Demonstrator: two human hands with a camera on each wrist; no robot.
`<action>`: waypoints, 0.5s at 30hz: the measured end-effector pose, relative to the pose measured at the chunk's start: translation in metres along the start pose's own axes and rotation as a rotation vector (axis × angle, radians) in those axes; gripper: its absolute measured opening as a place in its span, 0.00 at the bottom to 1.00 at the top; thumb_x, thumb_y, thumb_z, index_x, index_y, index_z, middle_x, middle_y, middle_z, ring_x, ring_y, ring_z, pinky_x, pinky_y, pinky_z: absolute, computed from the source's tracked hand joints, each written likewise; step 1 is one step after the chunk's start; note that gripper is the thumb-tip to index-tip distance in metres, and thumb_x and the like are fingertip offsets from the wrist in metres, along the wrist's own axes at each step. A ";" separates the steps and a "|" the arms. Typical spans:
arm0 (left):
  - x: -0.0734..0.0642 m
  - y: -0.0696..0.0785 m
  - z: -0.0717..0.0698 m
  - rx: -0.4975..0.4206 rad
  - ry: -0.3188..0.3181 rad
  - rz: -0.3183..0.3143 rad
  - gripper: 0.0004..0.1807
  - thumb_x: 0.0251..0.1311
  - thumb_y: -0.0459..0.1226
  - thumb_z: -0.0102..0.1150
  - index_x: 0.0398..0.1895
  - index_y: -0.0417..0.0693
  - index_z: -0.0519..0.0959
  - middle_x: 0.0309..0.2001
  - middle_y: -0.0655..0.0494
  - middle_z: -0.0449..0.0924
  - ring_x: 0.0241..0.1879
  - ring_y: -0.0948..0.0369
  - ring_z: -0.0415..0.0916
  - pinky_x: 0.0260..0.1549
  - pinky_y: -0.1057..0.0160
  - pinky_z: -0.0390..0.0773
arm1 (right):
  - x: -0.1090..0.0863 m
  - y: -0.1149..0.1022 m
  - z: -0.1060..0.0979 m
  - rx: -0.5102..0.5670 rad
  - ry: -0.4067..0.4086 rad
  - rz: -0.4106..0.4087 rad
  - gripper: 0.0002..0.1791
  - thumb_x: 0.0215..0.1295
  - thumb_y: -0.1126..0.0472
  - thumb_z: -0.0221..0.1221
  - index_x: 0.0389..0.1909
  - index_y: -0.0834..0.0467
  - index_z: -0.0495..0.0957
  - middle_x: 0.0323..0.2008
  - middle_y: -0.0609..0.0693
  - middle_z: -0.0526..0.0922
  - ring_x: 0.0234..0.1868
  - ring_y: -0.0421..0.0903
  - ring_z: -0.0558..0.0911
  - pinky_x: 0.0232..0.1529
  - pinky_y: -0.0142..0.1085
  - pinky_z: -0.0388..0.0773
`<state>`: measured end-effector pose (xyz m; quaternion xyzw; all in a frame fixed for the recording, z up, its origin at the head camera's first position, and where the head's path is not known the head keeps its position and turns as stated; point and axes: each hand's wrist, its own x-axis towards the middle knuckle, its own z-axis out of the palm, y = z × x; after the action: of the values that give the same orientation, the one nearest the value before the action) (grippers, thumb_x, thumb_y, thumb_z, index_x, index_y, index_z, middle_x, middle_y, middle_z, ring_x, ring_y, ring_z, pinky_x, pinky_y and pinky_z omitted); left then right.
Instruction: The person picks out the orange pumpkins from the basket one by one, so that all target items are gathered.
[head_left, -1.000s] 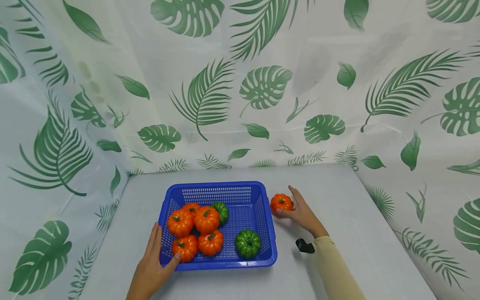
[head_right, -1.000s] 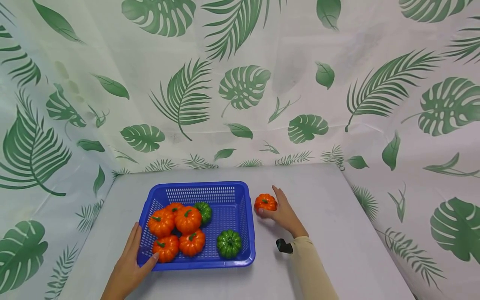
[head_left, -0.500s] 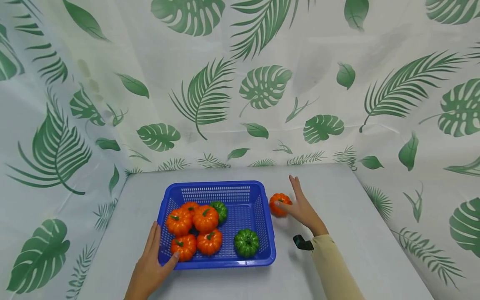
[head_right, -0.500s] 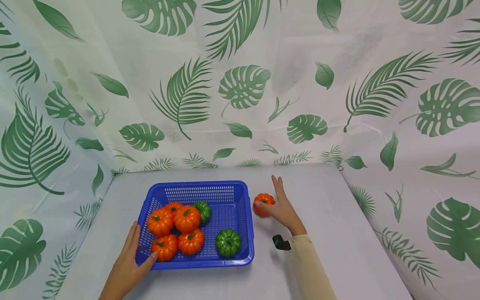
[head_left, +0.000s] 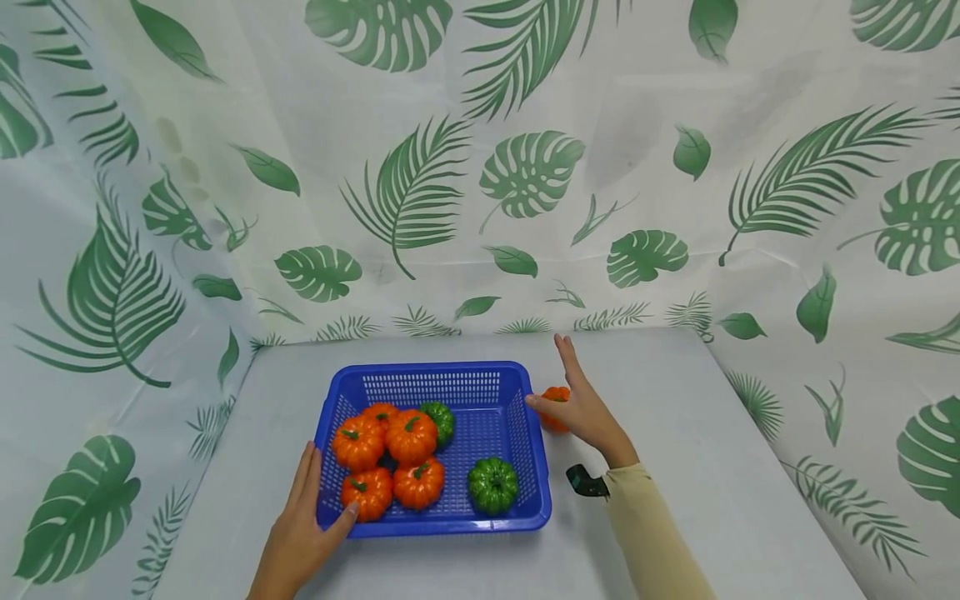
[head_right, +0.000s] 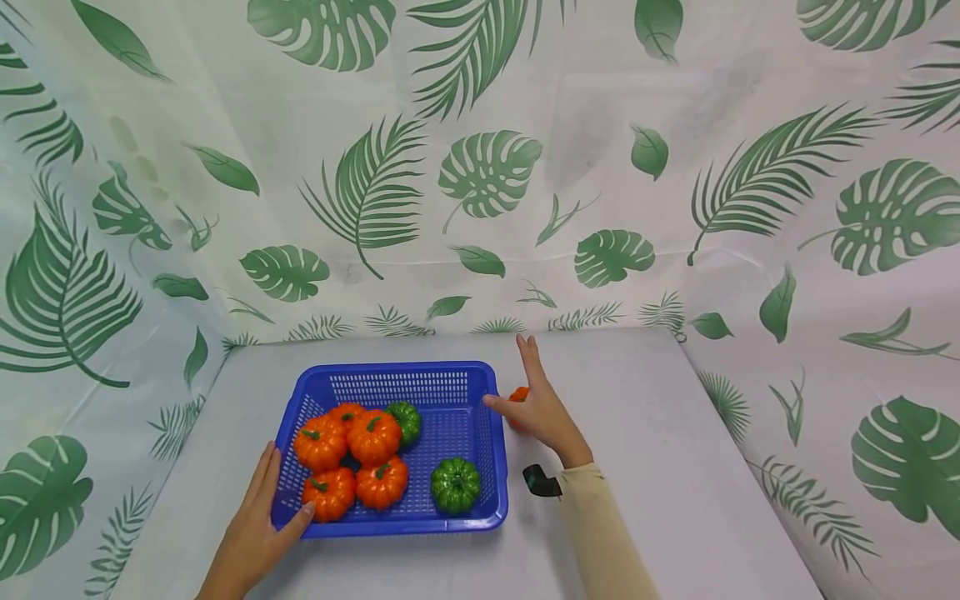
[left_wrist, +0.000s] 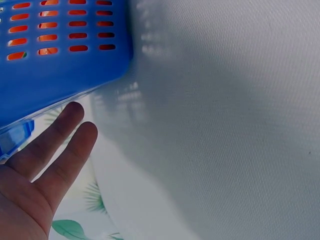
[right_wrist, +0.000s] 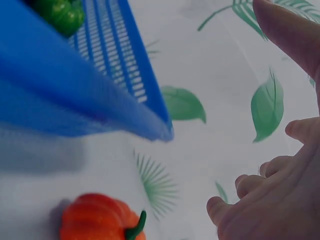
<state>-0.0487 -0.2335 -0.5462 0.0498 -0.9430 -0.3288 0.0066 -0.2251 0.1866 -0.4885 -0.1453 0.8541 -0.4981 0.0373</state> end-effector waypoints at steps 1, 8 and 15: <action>0.000 0.000 0.000 0.000 0.001 0.000 0.60 0.70 0.63 0.60 0.88 0.39 0.40 0.88 0.44 0.33 0.78 0.29 0.52 0.65 0.26 0.65 | 0.001 -0.001 0.002 -0.001 -0.002 -0.010 0.63 0.67 0.46 0.71 0.89 0.43 0.35 0.87 0.55 0.30 0.81 0.77 0.50 0.70 0.77 0.53; 0.000 0.000 0.000 -0.004 0.006 -0.001 0.60 0.70 0.62 0.62 0.88 0.40 0.39 0.88 0.44 0.33 0.79 0.29 0.52 0.65 0.26 0.65 | 0.005 -0.012 0.021 0.012 -0.037 -0.073 0.65 0.65 0.42 0.72 0.89 0.43 0.35 0.88 0.51 0.35 0.82 0.73 0.51 0.71 0.73 0.57; 0.000 -0.002 0.003 -0.009 0.022 0.027 0.59 0.71 0.62 0.61 0.88 0.39 0.41 0.88 0.43 0.35 0.78 0.30 0.53 0.63 0.25 0.67 | 0.005 -0.021 0.034 0.077 -0.094 -0.119 0.63 0.68 0.45 0.72 0.89 0.45 0.37 0.88 0.50 0.38 0.82 0.70 0.52 0.73 0.69 0.58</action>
<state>-0.0489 -0.2337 -0.5497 0.0407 -0.9420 -0.3326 0.0218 -0.2180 0.1465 -0.4868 -0.2173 0.8214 -0.5247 0.0531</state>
